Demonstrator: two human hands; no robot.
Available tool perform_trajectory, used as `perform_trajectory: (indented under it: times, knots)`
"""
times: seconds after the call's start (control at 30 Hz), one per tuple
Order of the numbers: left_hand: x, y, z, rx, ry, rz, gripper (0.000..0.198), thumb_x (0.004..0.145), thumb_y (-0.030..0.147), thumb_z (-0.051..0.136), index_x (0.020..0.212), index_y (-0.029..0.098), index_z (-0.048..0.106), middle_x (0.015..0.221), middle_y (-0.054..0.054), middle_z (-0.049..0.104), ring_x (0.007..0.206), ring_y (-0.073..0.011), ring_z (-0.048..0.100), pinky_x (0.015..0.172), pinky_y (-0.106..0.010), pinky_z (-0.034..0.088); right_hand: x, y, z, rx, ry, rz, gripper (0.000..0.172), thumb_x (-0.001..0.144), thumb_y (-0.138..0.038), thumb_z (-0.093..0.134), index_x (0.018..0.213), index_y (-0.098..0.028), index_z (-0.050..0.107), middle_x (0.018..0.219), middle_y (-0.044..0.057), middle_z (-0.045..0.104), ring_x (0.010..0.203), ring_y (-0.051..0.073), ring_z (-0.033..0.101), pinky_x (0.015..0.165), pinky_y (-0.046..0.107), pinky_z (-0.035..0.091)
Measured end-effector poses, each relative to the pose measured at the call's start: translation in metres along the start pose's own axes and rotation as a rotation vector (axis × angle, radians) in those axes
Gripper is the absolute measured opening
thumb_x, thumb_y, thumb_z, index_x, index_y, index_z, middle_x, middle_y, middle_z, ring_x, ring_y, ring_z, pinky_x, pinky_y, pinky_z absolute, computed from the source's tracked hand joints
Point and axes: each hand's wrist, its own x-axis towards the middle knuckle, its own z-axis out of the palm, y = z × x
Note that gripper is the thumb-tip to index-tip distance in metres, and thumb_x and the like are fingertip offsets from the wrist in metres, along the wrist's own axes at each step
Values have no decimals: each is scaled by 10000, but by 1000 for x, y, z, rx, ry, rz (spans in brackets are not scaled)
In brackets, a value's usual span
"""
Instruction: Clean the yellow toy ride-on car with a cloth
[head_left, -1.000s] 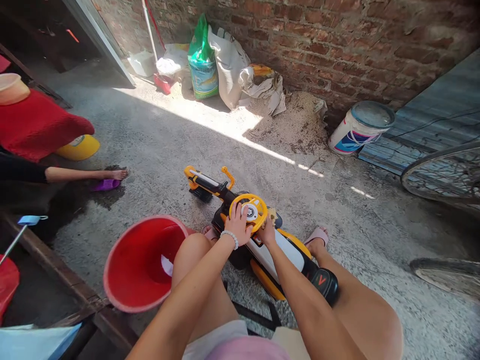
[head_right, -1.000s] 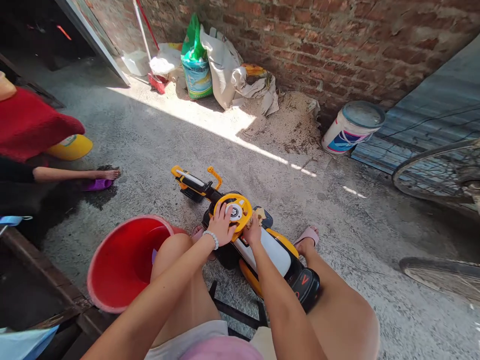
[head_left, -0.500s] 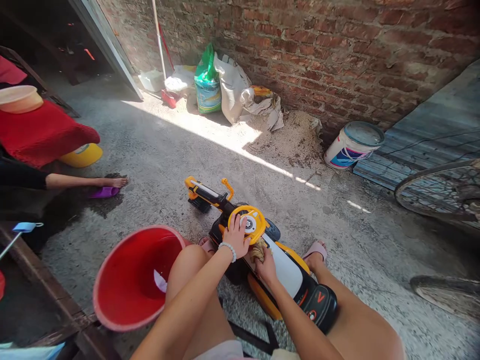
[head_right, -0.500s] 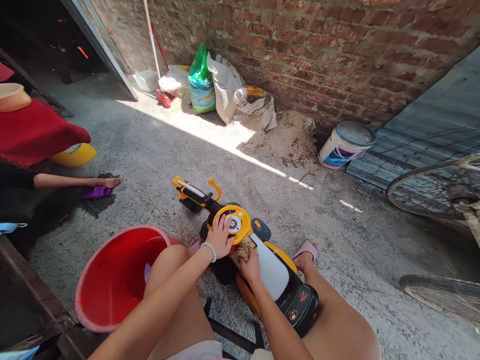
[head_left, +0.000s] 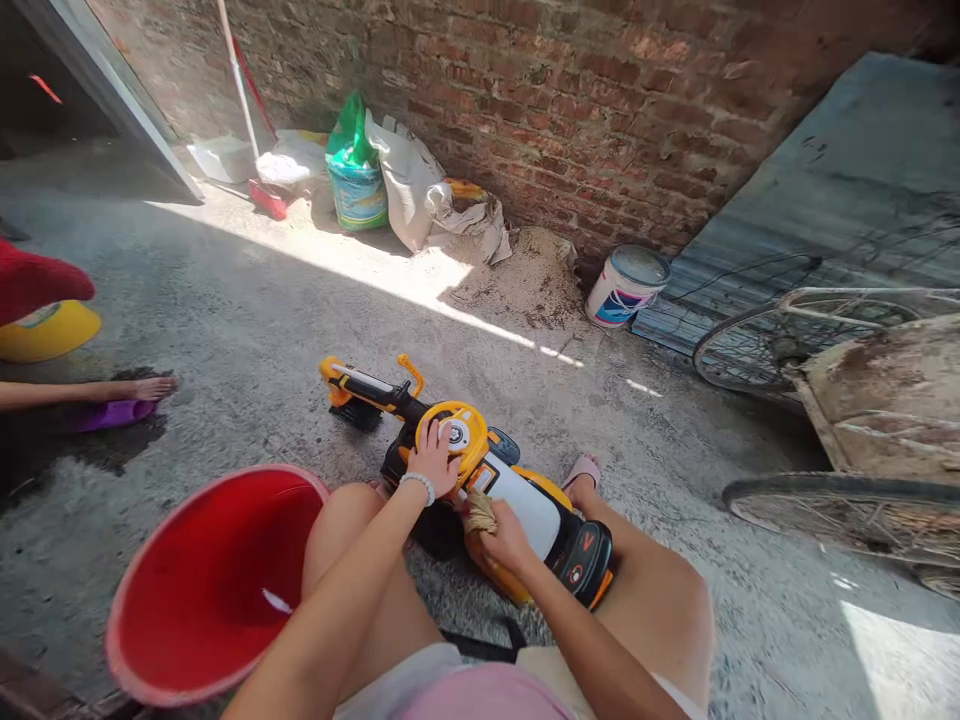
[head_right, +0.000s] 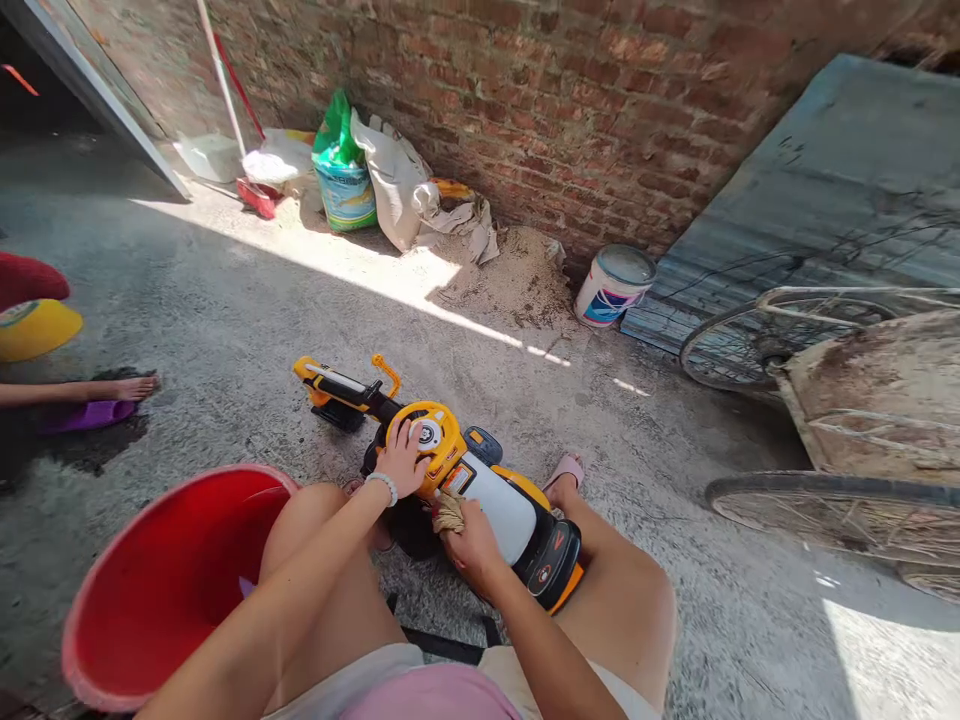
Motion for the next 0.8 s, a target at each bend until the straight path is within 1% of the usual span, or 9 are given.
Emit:
perform_trajectory:
  times: [0.1,0.2,0.27,0.33,0.43,0.5,0.63,0.73,0.8]
  knots:
    - [3,-3,3,-21,50,11,778,1000,368,499,1709,152,266,1797,-166,163,1670,-366,9,1220,-567,414,-54,14,-59,-173,95,97,229,821,-251,585,1039,-230,653,1090,101,688,1046,293,634,962,441,519]
    - [7,-4,3,-27,75,5,757,998,350,497,1700,150,294,1785,-168,211,1673,-347,29,1239,-556,398,-109,28,-110,-358,159,156,310,836,-279,619,1136,-221,670,1411,170,615,1296,360,572,1118,494,439]
    - [7,-3,4,-28,97,-3,744,995,330,498,1694,157,311,1786,-172,206,1673,-339,45,1247,-572,378,-134,37,-122,-421,171,277,378,833,-303,641,1199,-217,670,1573,180,500,1440,395,475,1176,514,391]
    - [2,-1,7,-30,128,-31,730,991,301,504,1687,170,330,1790,-175,183,1672,-343,70,1249,-603,356,-144,43,-118,-413,164,427,428,842,-328,639,1250,-202,653,1605,192,457,1472,396,454,1165,503,411]
    - [-17,-6,23,-34,201,-57,748,951,244,552,1670,163,362,1787,-197,171,1665,-376,101,1251,-640,327,-128,45,-105,-384,180,583,437,881,-313,587,1292,-172,625,1532,217,508,1369,362,562,1076,451,484]
    - [-34,-17,39,-70,242,16,787,902,219,600,1657,155,387,1778,-208,193,1655,-398,136,1262,-634,322,-107,44,-106,-408,191,659,445,892,-287,560,1312,-150,610,1469,237,549,1270,366,626,1009,459,511]
    - [-58,-50,66,-204,325,160,737,862,237,613,1580,127,492,1720,-217,314,1626,-417,235,1297,-606,297,-64,47,-131,-440,138,706,506,893,-245,570,1388,-142,566,1400,255,615,1220,366,662,941,448,519]
    - [-59,-69,73,-309,342,158,635,882,258,563,1494,89,566,1662,-236,377,1585,-399,341,1291,-561,343,-38,56,-153,-382,83,722,517,864,-225,647,1373,-162,584,1285,246,702,1193,348,691,939,423,513]
    - [-55,-74,74,-376,338,136,596,897,269,529,1464,93,586,1602,-231,447,1539,-371,425,1272,-532,391,-26,62,-164,-346,54,751,509,828,-203,690,1330,-173,613,1216,227,737,1153,340,709,923,410,515]
